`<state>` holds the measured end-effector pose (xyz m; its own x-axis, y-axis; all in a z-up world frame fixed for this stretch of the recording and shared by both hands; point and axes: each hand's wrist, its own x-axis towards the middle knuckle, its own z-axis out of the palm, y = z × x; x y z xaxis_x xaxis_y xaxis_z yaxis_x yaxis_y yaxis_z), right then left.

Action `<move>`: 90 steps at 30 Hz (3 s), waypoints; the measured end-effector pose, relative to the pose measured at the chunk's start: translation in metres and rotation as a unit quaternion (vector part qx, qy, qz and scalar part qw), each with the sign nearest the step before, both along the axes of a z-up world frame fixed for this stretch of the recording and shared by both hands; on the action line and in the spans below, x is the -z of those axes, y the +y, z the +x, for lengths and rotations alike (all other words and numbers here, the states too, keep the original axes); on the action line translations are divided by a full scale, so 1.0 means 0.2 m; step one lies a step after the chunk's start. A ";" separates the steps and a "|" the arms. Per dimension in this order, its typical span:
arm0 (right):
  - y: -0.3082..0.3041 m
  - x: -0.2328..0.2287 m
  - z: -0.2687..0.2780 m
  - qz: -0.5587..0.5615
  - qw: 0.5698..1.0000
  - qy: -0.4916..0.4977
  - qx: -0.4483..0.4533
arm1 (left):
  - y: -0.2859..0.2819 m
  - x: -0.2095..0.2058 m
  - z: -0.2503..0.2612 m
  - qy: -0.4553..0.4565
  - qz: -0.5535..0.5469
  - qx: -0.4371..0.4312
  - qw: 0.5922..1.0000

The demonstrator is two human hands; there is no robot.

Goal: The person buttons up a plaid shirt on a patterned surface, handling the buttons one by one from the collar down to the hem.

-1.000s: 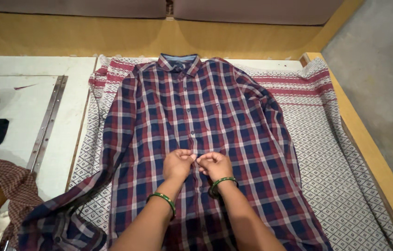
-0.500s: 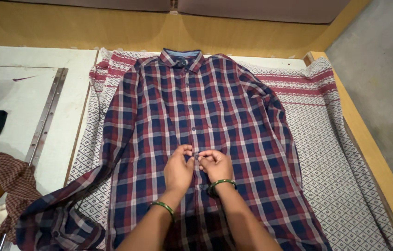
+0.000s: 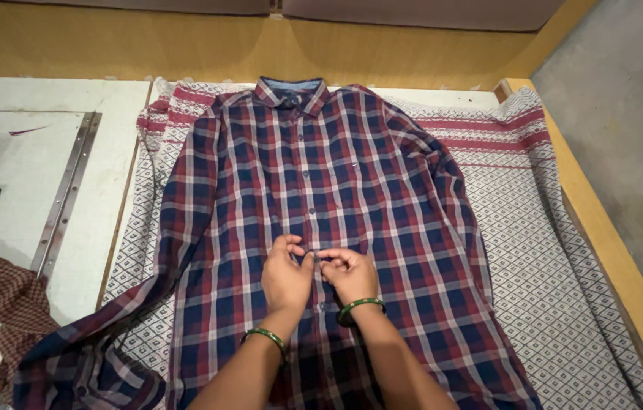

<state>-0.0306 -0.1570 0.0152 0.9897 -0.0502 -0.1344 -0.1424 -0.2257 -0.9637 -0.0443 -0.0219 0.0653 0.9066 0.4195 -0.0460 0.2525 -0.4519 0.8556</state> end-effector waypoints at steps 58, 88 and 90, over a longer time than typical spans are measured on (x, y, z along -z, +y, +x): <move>-0.16 -0.69 -1.16 -0.504 0.793 0.152 -0.307 | 0.43 -0.36 -0.85 0.086 0.131 0.576 0.802; -0.42 -0.47 -1.03 -0.104 0.978 0.080 -0.164 | 0.18 -0.34 -1.00 -0.039 -0.014 0.553 0.832; -0.41 -0.47 -1.02 -0.075 0.985 0.058 -0.141 | 0.19 -0.40 -1.00 -0.036 -0.034 0.563 0.825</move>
<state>-0.2350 -0.2395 0.1083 0.9454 0.1968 -0.2597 -0.1609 -0.4113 -0.8972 -0.2448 0.0168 0.1445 0.7210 -0.6920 0.0353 -0.3463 -0.3158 0.8834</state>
